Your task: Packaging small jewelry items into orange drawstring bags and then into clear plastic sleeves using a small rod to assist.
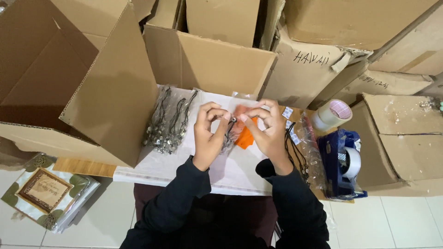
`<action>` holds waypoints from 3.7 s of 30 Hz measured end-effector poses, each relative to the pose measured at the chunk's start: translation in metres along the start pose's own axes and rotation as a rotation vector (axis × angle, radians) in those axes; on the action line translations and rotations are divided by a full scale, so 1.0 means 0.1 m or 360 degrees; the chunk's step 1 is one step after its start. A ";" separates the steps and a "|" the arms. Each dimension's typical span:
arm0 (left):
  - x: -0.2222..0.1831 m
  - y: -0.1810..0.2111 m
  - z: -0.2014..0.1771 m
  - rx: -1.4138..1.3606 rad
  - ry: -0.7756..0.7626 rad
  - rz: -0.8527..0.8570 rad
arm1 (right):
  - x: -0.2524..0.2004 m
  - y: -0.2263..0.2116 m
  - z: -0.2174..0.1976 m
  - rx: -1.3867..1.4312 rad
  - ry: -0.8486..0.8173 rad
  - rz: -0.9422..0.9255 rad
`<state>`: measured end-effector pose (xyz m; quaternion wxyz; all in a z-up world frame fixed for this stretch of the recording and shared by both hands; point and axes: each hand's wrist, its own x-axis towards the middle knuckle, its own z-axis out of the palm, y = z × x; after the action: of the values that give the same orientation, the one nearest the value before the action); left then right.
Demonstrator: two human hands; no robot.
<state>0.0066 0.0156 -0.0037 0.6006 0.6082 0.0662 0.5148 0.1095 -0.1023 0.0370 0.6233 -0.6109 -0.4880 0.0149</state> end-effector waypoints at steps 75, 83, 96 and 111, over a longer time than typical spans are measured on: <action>-0.44 -0.35 -0.26 -0.0594 0.0221 -0.1021 | -2.07 0.21 -2.22 -0.1061 0.1414 0.0467; -0.41 -1.52 -0.36 -0.0204 0.0317 -0.0819 | -2.44 0.61 -2.71 -0.1087 0.1038 0.1108; -0.53 -1.72 -0.31 0.0144 0.0218 -0.0772 | -2.46 0.58 -2.77 -0.1217 0.0967 0.0893; -0.51 -1.70 -0.39 0.0393 0.0051 -0.0557 | -2.63 0.56 -2.50 -0.0742 0.1349 0.0773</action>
<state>0.0464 0.0516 -0.1773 0.6006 0.6481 0.2431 0.4002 0.1606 -0.4363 -0.1060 0.5921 -0.7807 -0.0289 -0.1977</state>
